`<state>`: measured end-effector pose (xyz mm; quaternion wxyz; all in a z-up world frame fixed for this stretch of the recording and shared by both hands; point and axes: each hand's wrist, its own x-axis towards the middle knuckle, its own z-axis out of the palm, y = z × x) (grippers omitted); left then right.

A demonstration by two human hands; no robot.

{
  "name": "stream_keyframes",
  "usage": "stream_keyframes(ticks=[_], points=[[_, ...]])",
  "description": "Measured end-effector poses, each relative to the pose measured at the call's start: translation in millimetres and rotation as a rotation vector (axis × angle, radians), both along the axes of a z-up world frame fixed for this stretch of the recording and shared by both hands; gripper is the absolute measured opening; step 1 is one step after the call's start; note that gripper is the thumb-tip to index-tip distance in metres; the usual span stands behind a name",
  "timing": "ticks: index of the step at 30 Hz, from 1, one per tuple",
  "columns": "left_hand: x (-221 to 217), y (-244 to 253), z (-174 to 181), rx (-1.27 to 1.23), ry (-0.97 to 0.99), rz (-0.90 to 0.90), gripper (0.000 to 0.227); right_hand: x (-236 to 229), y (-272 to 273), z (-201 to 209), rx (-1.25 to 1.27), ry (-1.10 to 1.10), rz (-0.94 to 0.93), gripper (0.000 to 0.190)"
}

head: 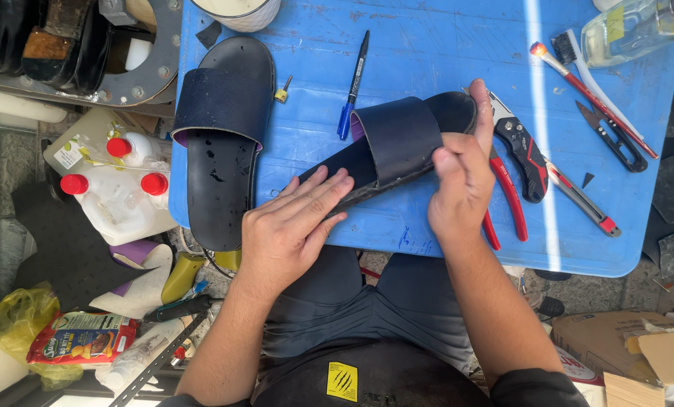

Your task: The person inspects a pair of black slide slippers, then uses a rotary tool to grind and smooth the edges of the sole and strap. The person handles the slippers by hand and uses the rotary tool to shape the material.

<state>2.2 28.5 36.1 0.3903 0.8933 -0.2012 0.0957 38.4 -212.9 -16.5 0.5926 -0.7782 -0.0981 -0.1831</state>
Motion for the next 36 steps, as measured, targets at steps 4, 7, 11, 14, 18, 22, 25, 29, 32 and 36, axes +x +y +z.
stream_keyframes(ticks=[4,7,11,14,18,22,25,29,32,36], points=[[-2,-3,-1,0.000,-0.001,0.018,0.045,1,-3,-4,0.053,0.018,0.015,0.025],[-2,-3,-3,-0.001,0.004,0.029,0.046,0,-5,-3,0.048,0.026,0.061,0.025],[-3,-3,-4,0.011,-0.002,0.019,0.046,1,-5,0,0.019,0.020,0.027,0.028],[-5,-5,-5,-0.052,0.012,0.023,0.046,3,-4,4,0.045,0.045,0.017,0.032],[-8,-5,-10,-0.152,0.008,0.086,0.045,3,-1,10,0.069,0.096,0.159,0.040],[-9,-2,-14,-0.145,-0.024,0.086,0.045,4,1,12,-0.057,-0.006,0.024,0.031],[-12,-1,-17,-0.190,-0.013,0.093,0.045,4,2,11,-0.021,-0.048,0.031,0.021],[-13,-1,-19,-0.391,0.052,0.146,0.044,-2,4,10,0.210,-0.024,0.211,0.043],[-13,-9,-20,-0.487,0.073,0.205,0.043,-5,9,8,0.129,-0.006,0.263,0.066],[-11,-22,-16,-0.519,0.128,0.275,0.043,-8,9,7,-0.067,-0.116,0.273,0.074]])
